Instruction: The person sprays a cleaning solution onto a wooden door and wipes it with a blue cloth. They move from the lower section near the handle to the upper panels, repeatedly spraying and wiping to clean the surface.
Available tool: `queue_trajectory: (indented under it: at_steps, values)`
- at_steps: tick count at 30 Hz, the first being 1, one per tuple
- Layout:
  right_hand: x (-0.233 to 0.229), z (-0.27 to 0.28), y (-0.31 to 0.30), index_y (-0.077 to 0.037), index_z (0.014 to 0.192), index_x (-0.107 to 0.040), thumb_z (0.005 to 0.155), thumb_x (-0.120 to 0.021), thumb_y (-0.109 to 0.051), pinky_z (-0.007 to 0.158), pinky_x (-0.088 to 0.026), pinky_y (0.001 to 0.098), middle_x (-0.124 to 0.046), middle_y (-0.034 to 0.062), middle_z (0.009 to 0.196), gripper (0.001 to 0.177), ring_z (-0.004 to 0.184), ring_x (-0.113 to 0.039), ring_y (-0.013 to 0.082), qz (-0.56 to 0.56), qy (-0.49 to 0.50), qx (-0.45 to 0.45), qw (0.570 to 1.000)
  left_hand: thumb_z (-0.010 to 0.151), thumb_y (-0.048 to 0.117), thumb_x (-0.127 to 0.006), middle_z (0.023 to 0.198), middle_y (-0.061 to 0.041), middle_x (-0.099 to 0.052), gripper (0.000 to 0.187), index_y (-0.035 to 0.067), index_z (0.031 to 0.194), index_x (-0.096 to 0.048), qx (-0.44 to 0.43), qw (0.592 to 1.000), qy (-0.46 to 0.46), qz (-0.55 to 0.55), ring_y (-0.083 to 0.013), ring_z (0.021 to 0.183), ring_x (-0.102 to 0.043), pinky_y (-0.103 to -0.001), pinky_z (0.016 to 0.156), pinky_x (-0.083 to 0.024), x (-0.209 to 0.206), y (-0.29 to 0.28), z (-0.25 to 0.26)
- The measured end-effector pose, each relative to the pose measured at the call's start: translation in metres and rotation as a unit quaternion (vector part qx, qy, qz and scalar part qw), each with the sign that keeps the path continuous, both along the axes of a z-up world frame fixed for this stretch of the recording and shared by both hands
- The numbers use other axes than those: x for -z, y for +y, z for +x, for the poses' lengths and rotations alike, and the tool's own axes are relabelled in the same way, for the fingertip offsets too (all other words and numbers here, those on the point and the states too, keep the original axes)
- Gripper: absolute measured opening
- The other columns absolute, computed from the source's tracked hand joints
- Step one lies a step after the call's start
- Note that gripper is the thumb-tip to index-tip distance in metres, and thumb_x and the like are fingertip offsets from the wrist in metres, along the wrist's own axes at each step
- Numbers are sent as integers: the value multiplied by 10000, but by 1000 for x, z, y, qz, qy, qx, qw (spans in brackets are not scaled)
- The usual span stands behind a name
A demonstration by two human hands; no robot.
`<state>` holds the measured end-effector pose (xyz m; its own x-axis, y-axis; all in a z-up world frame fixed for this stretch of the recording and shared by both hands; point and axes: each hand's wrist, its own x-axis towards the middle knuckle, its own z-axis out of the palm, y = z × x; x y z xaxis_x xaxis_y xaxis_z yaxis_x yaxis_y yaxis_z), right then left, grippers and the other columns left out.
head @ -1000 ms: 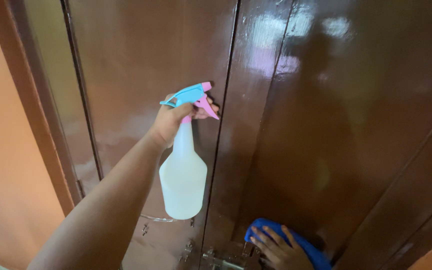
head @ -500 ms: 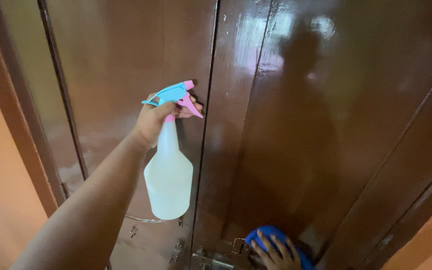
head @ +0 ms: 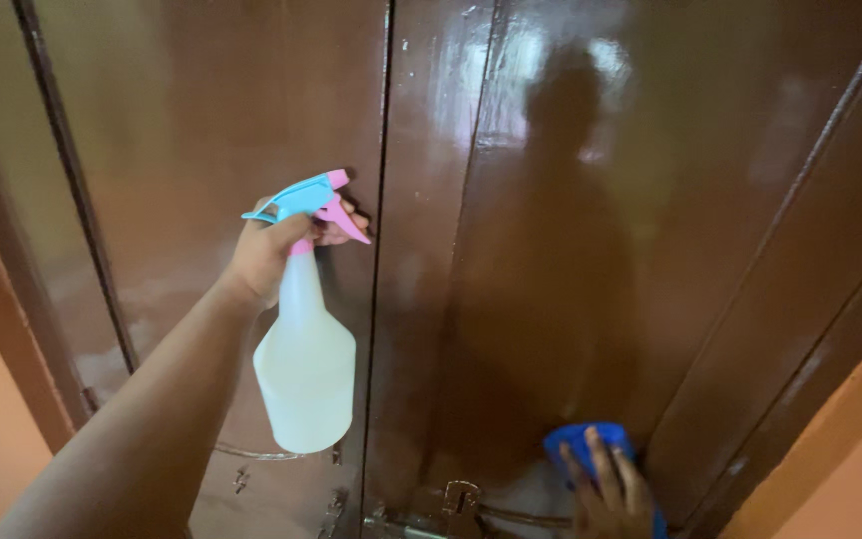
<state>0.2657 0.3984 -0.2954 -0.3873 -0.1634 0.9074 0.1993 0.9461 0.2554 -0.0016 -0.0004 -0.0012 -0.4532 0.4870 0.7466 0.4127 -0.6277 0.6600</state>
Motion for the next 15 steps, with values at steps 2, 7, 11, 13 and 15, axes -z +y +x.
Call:
queue_trajectory:
  at_steps: [2,7,11,13,15]
  values:
    - [-17,7,-9,-248,1327,-666,808,-584,-133,1091,-459,462,-499,76,1543,537,1308,-542,347,-28,18,26,999,891,32,-462,1165,-228,-712,541,-106,1410,-529,2,1000,-6,-1,-340,1122,-710,-457,1076,-546,0,0,1]
    - [6,12,-21,-177,1287,-676,734,-628,-167,1053,-471,508,-517,183,1490,556,1283,-540,394,-89,-21,78,993,864,16,-451,1153,-211,-694,590,-75,1444,-512,-10,1000,-12,1,-320,1094,-699,-459,1056,-540,1,0,2]
    - [61,2,-7,-172,1295,-679,746,-630,-134,1081,-465,497,-526,185,1489,552,1305,-543,392,-116,-47,56,991,869,10,-444,1160,-214,-680,591,-76,1451,-501,-2,1000,-26,3,-304,1094,-695,-465,1072,-541,1,-1,2]
    - [83,0,2,-170,1298,-681,752,-631,-118,1095,-462,492,-530,186,1488,551,1316,-544,392,-129,-65,31,989,853,7,-433,1168,-230,-691,610,-77,1452,-510,-20,1000,-15,-10,-311,1096,-695,-457,1071,-539,0,0,2]
    - [92,3,11,-168,1302,-682,758,-632,-102,1109,-460,486,-534,188,1487,550,1327,-546,391,-140,-90,-9,986,843,6,-427,1176,-235,-695,618,-77,1450,-510,-29,999,-17,-17,-317,1110,-696,-449,1071,-534,-1,-1,2]
